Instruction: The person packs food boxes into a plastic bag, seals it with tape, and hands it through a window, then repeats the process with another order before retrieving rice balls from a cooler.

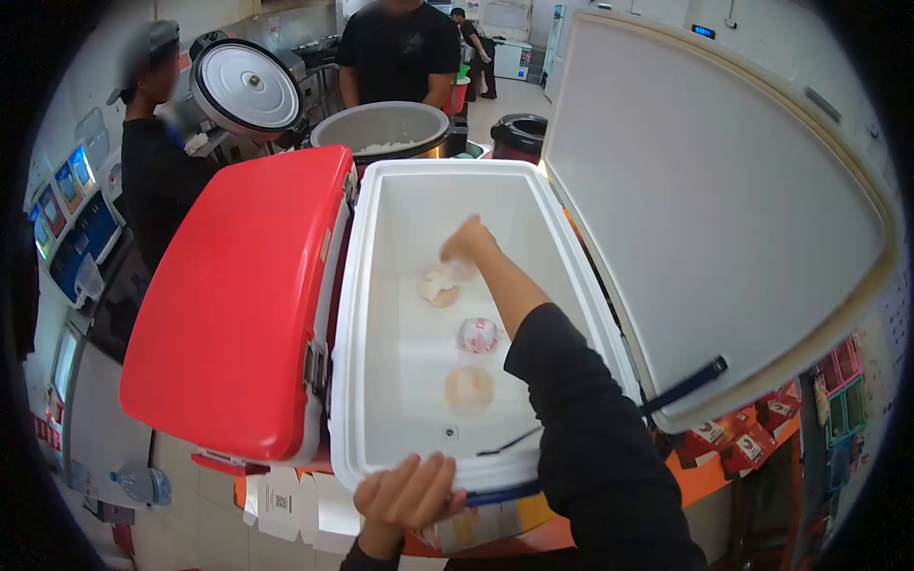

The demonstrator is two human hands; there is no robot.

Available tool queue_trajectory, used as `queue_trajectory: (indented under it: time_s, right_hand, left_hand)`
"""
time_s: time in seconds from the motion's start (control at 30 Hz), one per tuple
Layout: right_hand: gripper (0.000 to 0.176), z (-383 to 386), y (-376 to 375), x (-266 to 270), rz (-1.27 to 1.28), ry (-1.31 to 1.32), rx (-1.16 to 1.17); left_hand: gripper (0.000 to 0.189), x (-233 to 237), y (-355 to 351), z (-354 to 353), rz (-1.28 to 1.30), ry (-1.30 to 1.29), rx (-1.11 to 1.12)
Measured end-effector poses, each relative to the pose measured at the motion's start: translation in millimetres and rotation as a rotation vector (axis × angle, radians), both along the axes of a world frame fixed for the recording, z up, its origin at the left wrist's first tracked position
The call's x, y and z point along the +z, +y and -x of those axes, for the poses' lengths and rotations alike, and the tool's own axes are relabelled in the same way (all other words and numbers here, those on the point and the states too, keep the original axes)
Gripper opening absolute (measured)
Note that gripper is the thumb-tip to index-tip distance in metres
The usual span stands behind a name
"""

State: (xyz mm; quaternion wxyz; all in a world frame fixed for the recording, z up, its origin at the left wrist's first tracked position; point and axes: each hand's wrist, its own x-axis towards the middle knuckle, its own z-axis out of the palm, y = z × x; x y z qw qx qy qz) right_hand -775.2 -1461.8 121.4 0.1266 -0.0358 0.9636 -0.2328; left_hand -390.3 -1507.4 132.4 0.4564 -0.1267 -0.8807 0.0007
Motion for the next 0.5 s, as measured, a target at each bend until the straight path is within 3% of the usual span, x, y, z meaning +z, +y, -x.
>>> queue_trajectory:
  time_s: [0.13,0.2,0.3,0.33,0.37,0.43,0.47,0.5]
  right_hand:
    - [0.093,26.4,22.6,-63.9,-0.144,-0.213,-0.037]
    - [0.082,24.5,35.8,-78.1,-0.142,-0.372,-0.017]
    - [0.068,24.0,48.2,-118.8,0.173,-0.449,-0.062]
    - [0.059,24.3,52.2,-136.8,0.450,-0.451,-0.112]
    - [0.059,31.0,56.4,-153.3,0.441,-0.471,-0.124]
    - [0.063,52.9,62.7,-172.1,0.219,-0.196,0.111]
    - [0.063,55.7,60.9,-165.5,0.213,-0.209,0.105]
    - [0.059,53.2,52.7,-148.4,-0.163,-0.098,0.216]
  left_hand:
    - [0.029,6.0,-0.6,-7.0,0.013,-0.028,0.047]
    - [0.028,5.8,-4.9,-8.0,0.078,-0.038,-0.045]
    - [0.037,10.8,-8.9,-0.4,0.107,0.055,-0.063]
    - [0.035,14.4,-8.5,-2.7,0.127,-0.002,-0.057]
    - [0.035,18.0,-8.5,-4.1,0.117,-0.023,-0.063]
    - [0.035,24.7,-9.4,-5.3,0.134,-0.122,-0.061]
    - [0.035,27.9,-10.3,-6.2,0.127,-0.135,-0.067]
    - [0.035,31.2,-11.5,-7.5,0.148,-0.186,-0.073]
